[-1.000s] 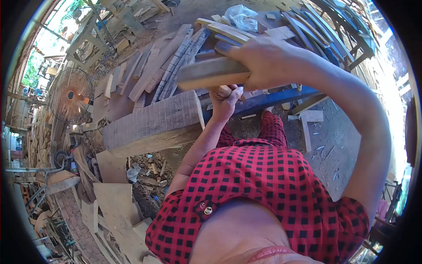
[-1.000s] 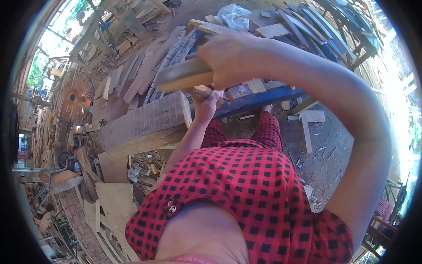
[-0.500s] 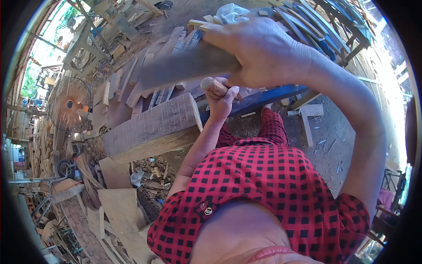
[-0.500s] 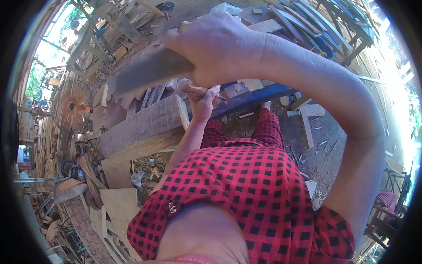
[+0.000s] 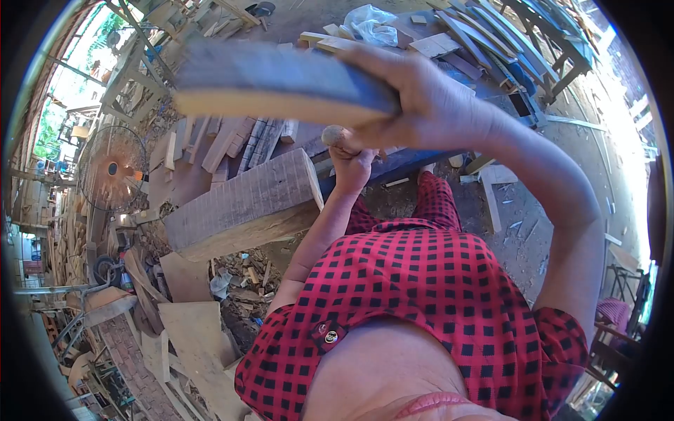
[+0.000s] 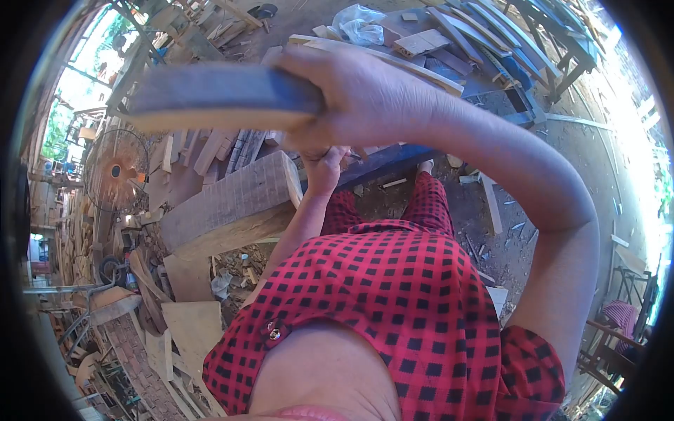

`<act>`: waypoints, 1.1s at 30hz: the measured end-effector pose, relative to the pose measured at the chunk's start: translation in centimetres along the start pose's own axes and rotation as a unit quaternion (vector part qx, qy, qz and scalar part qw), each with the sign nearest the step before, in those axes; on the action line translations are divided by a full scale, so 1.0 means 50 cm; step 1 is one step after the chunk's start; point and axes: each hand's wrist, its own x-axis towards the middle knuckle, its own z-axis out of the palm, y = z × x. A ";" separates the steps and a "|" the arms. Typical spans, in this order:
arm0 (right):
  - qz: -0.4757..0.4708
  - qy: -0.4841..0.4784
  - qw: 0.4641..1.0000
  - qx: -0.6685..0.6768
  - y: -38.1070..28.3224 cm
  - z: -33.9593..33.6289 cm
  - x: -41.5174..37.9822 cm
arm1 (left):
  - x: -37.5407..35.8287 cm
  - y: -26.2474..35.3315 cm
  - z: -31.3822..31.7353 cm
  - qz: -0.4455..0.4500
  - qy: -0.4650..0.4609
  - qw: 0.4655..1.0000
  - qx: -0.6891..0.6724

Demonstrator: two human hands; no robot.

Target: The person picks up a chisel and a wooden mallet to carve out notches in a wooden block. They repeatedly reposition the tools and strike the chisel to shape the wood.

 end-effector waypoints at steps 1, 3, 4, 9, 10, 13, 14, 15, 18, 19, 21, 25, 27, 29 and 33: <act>0.014 -0.057 0.991 -0.120 0.024 0.000 -0.016 | -0.002 -0.010 -0.008 0.000 -0.008 1.000 0.005; 0.090 -0.159 0.967 -0.179 0.071 0.002 -0.046 | -0.006 -0.010 -0.006 -0.002 0.003 1.000 0.012; 0.091 -0.156 0.967 -0.177 0.082 -0.004 -0.062 | -0.008 -0.010 -0.005 -0.005 0.013 1.000 0.016; 0.279 0.049 0.957 -0.058 0.163 0.007 -0.184 | -0.012 0.000 -0.004 0.019 0.020 0.997 0.070; 0.276 0.048 0.958 -0.057 0.191 0.019 -0.221 | -0.010 -0.002 -0.002 0.035 0.029 0.996 0.079; 0.318 -0.022 0.919 -0.230 0.258 0.074 -0.314 | -0.011 0.018 0.013 0.009 0.042 0.998 0.046; 0.349 -0.032 0.908 -0.230 0.270 0.094 -0.335 | -0.011 0.014 0.013 0.006 0.040 0.998 0.048; 0.378 -0.042 0.896 -0.230 0.278 0.110 -0.350 | -0.006 0.008 0.012 0.007 0.052 0.998 0.021; 0.369 -0.009 0.906 -0.209 0.285 0.146 -0.372 | 0.018 0.010 0.009 0.009 0.091 0.996 -0.009; 0.363 -0.011 0.906 -0.219 0.282 0.146 -0.371 | 0.033 0.005 -0.002 -0.015 0.127 0.990 -0.054; 0.370 -0.028 0.905 -0.209 0.281 0.137 -0.364 | 0.053 0.000 -0.018 -0.060 0.179 0.974 -0.128; 0.376 -0.032 0.902 -0.209 0.293 0.137 -0.370 | 0.048 0.026 0.028 0.003 0.099 0.995 -0.006; 0.372 -0.030 0.905 -0.202 0.299 0.140 -0.373 | 0.048 0.024 0.045 0.007 0.072 0.997 0.023; 0.369 -0.024 0.908 -0.197 0.303 0.140 -0.375 | 0.049 0.031 0.069 -0.006 0.043 0.998 0.050; 0.382 -0.023 0.905 -0.183 0.302 0.140 -0.378 | 0.061 0.011 0.072 -0.033 -0.020 0.995 0.087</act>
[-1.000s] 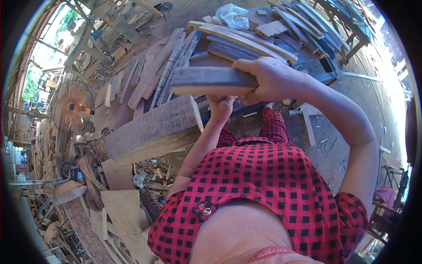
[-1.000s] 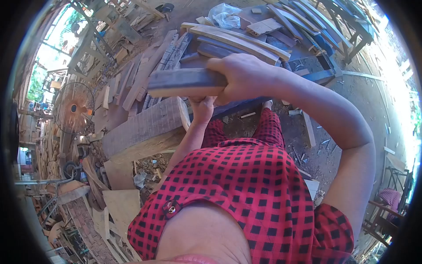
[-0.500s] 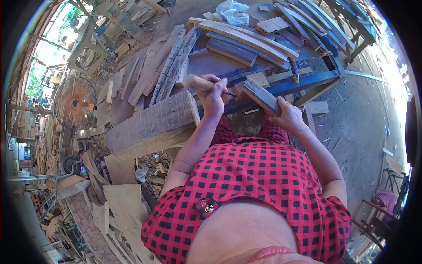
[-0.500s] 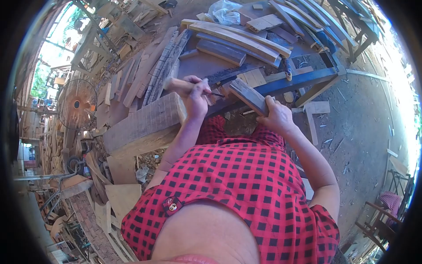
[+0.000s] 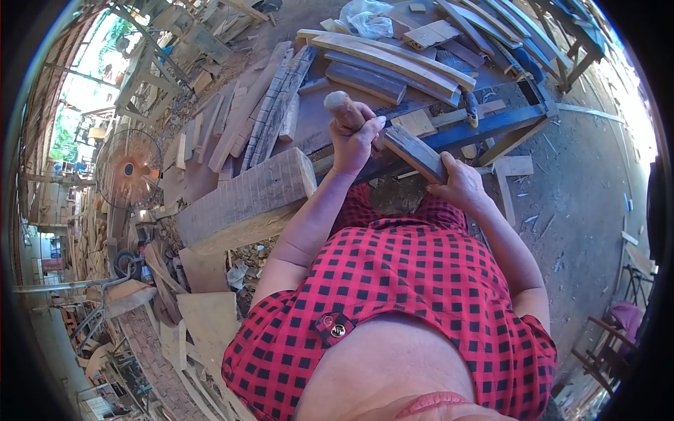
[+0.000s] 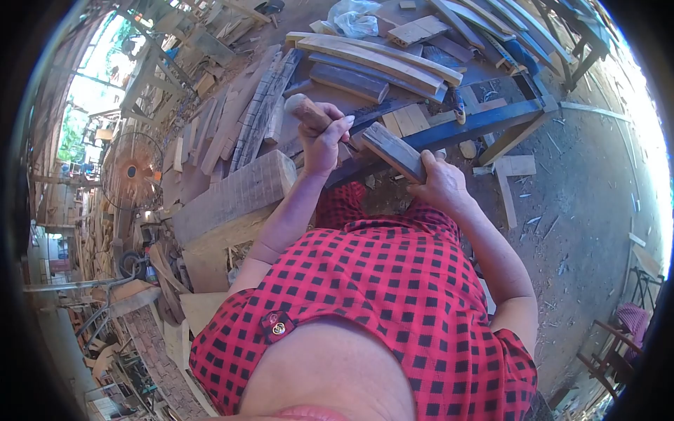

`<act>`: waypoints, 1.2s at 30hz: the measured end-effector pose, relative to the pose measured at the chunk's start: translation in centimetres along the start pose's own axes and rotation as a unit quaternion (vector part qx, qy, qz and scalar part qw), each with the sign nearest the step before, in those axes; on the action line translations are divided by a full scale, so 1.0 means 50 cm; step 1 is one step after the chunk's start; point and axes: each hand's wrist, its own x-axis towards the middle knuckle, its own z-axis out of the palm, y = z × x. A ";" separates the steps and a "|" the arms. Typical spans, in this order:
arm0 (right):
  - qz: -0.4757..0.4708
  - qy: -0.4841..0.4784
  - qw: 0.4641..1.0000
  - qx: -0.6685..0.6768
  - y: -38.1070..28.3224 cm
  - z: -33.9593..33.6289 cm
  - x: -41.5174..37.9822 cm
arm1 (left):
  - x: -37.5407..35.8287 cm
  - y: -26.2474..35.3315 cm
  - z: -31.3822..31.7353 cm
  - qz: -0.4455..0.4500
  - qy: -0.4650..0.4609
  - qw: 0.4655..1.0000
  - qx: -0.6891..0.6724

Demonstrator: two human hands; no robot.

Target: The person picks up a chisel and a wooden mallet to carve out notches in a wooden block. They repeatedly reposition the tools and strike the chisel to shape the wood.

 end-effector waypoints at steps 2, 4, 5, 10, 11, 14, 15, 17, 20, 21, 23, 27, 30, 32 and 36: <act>0.007 -0.005 1.000 0.003 -0.002 -0.002 -0.002 | 0.008 0.009 0.013 -0.016 -0.046 0.998 0.037; 0.018 -0.012 1.000 0.007 -0.008 -0.009 -0.002 | 0.014 0.004 0.016 -0.019 -0.060 0.997 0.050; 0.016 -0.012 1.000 0.008 -0.009 -0.020 -0.003 | 0.017 0.000 0.019 -0.021 -0.075 0.995 0.061; -0.043 0.109 0.949 0.293 0.034 -0.049 0.023 | 0.017 -0.002 0.052 0.005 -0.088 0.994 0.064; -0.024 0.129 0.927 0.352 -0.022 -0.123 0.000 | 0.012 0.000 0.057 0.006 -0.073 0.996 0.052; -0.104 0.235 0.850 0.459 -0.105 -0.242 -0.041 | 0.014 -0.011 0.044 -0.027 -0.156 0.981 0.115; -0.101 0.238 0.849 0.461 -0.120 -0.249 -0.044 | 0.014 -0.008 0.053 -0.036 -0.160 0.980 0.113; -0.221 0.321 0.813 0.431 -0.133 -0.260 -0.047 | 0.013 -0.009 0.061 -0.026 -0.166 0.981 0.094; -0.192 0.189 0.937 0.223 -0.110 -0.278 -0.009 | 0.018 -0.026 0.051 -0.018 -0.178 0.980 0.082; -0.133 0.044 0.984 0.106 -0.106 -0.290 -0.009 | 0.018 -0.030 0.045 -0.023 -0.190 0.977 0.090; -0.175 0.172 0.969 0.008 -0.126 -0.323 -0.028 | 0.015 -0.016 0.055 -0.025 -0.175 0.981 0.079; -0.241 0.200 0.845 0.433 -0.158 -0.342 -0.048 | 0.012 -0.014 0.058 -0.013 -0.179 0.979 0.097; -0.275 0.208 0.926 0.154 -0.109 -0.280 -0.014 | 0.005 0.003 0.068 -0.039 -0.174 0.981 0.074; -0.230 0.172 0.956 0.063 -0.105 -0.302 -0.020 | 0.004 -0.007 0.061 -0.032 -0.188 0.978 0.087; -0.201 0.207 0.938 0.191 -0.125 -0.346 -0.047 | 0.013 -0.022 0.045 -0.053 -0.219 0.969 0.101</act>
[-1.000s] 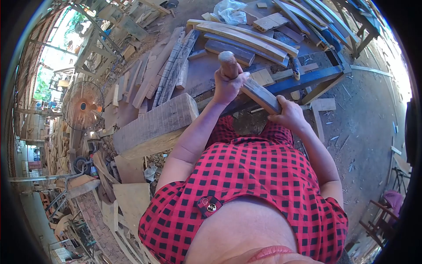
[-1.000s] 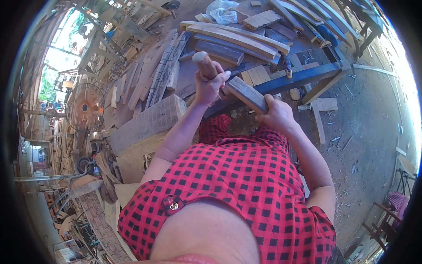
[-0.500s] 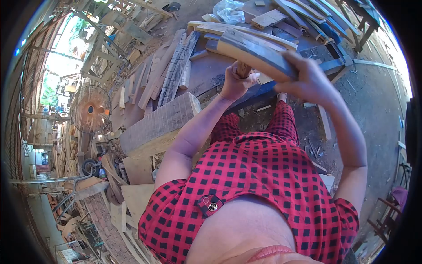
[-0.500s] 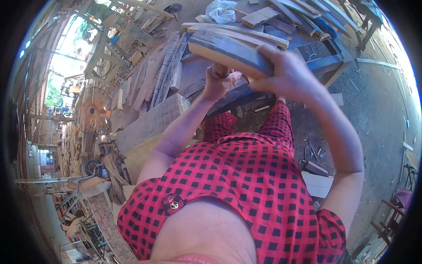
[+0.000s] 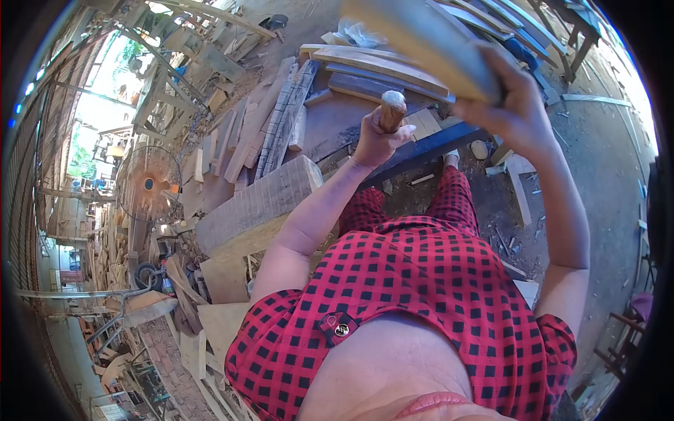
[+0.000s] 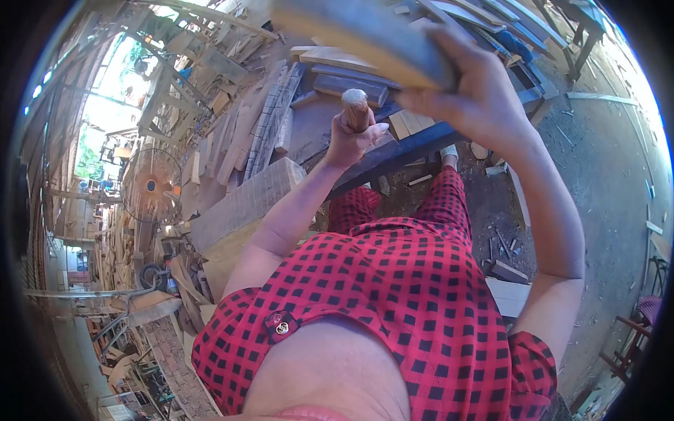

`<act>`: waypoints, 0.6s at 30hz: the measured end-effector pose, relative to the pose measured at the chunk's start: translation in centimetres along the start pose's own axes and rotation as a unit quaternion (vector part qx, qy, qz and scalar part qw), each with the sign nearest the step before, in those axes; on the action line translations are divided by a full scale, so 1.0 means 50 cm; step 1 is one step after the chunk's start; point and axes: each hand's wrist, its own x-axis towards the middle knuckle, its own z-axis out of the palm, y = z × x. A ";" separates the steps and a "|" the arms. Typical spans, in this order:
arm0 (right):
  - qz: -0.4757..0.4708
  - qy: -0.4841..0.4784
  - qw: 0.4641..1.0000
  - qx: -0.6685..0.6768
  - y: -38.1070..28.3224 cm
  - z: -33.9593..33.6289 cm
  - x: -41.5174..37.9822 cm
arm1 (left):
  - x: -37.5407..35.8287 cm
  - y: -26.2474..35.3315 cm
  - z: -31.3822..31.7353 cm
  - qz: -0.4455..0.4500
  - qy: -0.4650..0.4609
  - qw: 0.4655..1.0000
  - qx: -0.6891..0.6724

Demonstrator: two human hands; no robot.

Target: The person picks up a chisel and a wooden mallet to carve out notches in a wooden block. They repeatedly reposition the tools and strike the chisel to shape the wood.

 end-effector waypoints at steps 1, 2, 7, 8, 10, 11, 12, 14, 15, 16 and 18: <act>0.079 0.033 0.970 0.227 -0.016 -0.001 -0.004 | -0.001 -0.003 0.002 -0.001 0.000 1.000 -0.002; 0.083 0.080 0.975 0.192 -0.018 0.006 -0.013 | -0.001 -0.004 0.001 0.002 -0.004 1.000 0.007; 0.099 -0.184 0.976 -0.066 0.056 0.037 -0.031 | 0.004 0.019 0.029 0.114 0.040 0.991 -0.052; 0.080 -0.113 0.987 -0.083 0.052 0.021 -0.028 | 0.005 0.026 0.025 0.062 0.028 0.997 -0.031; 0.002 0.023 1.000 0.020 0.052 0.015 -0.020 | 0.003 0.019 0.013 0.005 0.018 1.000 -0.012; 0.004 0.021 1.000 0.020 0.039 0.017 -0.026 | 0.005 0.005 0.005 0.006 -0.003 1.000 0.007; 0.058 0.056 0.986 0.147 0.017 0.018 -0.035 | 0.005 -0.004 0.001 0.007 -0.025 0.999 0.027; 0.042 0.112 0.968 0.222 0.029 0.049 -0.045 | 0.005 0.007 0.009 0.010 -0.023 1.000 0.015; 0.040 0.113 0.968 0.222 0.055 0.056 -0.049 | 0.006 0.010 0.013 0.014 -0.020 1.000 0.001; 0.042 -0.009 0.996 0.076 0.074 0.055 -0.050 | 0.007 0.010 0.015 0.014 -0.021 1.000 0.001; 0.067 -0.112 0.989 -0.070 0.090 0.039 -0.058 | 0.009 0.010 0.020 0.017 -0.020 1.000 -0.006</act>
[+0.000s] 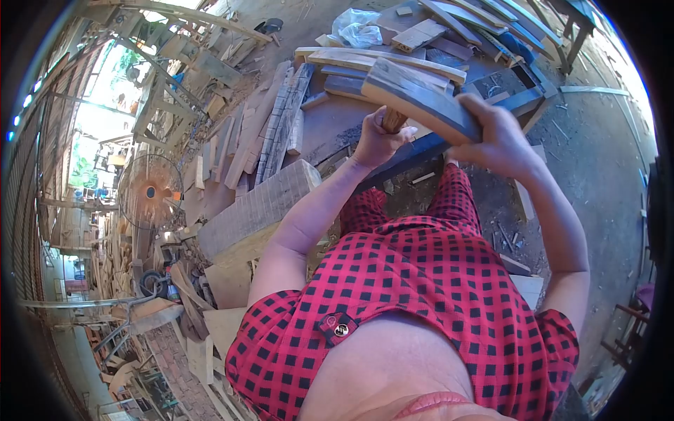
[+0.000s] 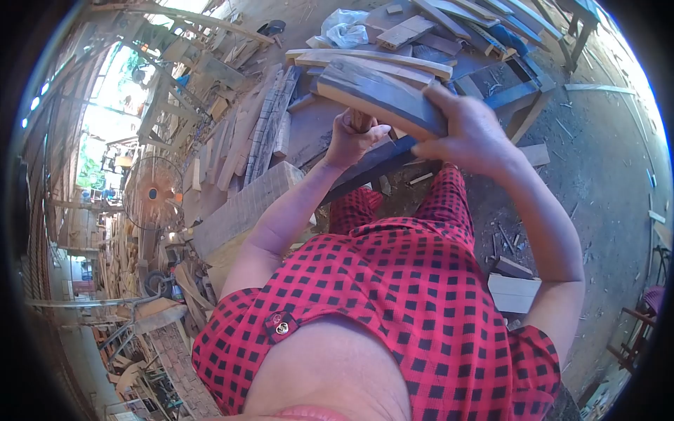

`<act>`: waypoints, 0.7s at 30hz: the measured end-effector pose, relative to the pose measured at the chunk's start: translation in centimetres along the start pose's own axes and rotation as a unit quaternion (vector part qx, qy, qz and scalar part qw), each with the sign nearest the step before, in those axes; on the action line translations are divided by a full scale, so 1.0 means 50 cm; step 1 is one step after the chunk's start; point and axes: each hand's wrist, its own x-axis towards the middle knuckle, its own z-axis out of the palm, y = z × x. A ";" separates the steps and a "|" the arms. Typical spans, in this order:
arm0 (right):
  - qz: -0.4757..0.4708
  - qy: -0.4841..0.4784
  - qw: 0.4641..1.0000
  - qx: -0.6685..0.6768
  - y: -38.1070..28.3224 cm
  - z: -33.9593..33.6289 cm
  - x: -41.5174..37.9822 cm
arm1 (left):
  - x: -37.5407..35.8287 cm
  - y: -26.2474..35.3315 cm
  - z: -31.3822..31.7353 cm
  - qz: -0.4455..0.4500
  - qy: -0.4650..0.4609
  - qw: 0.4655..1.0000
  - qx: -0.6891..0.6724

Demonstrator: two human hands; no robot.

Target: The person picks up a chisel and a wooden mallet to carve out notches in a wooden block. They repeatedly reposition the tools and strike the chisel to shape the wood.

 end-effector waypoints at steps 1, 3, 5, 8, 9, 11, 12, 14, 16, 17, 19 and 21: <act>0.001 0.000 1.000 -0.002 -0.007 -0.011 0.000 | 0.004 0.001 0.000 0.001 -0.001 1.000 -0.002; -0.050 0.174 0.953 0.245 -0.037 -0.013 -0.001 | -0.001 0.000 -0.008 -0.009 -0.013 0.999 0.045; -0.018 0.157 0.925 0.345 -0.062 -0.018 -0.013 | -0.004 -0.001 -0.007 -0.009 -0.012 0.999 0.042; -0.023 0.080 0.995 0.046 -0.010 0.040 -0.017 | 0.006 -0.024 -0.019 0.028 -0.024 0.998 0.044; -0.021 0.082 0.995 0.047 0.003 0.038 -0.023 | 0.006 -0.040 -0.022 0.056 -0.037 0.997 0.048; 0.004 0.061 0.998 -0.010 -0.002 0.003 -0.023 | 0.008 -0.001 -0.010 0.017 -0.028 0.998 0.048; -0.034 0.147 0.989 -0.012 -0.019 -0.007 -0.022 | 0.002 0.008 -0.008 -0.029 -0.014 0.998 0.048; -0.021 0.182 0.972 0.150 -0.047 -0.020 -0.019 | 0.001 -0.011 -0.016 -0.024 -0.017 0.998 0.061; 0.029 0.220 0.921 0.320 -0.055 -0.003 -0.018 | 0.002 -0.012 -0.015 -0.012 -0.022 0.997 0.076; 0.065 0.224 0.913 0.335 -0.051 0.015 -0.019 | 0.000 -0.005 -0.012 -0.013 -0.019 0.998 0.054; -0.014 0.030 0.999 0.038 -0.002 0.037 -0.019 | 0.003 -0.006 -0.003 -0.013 -0.016 0.999 0.030; 0.001 -0.004 0.998 0.060 0.023 0.026 -0.020 | 0.011 -0.015 0.009 0.046 0.035 0.998 0.002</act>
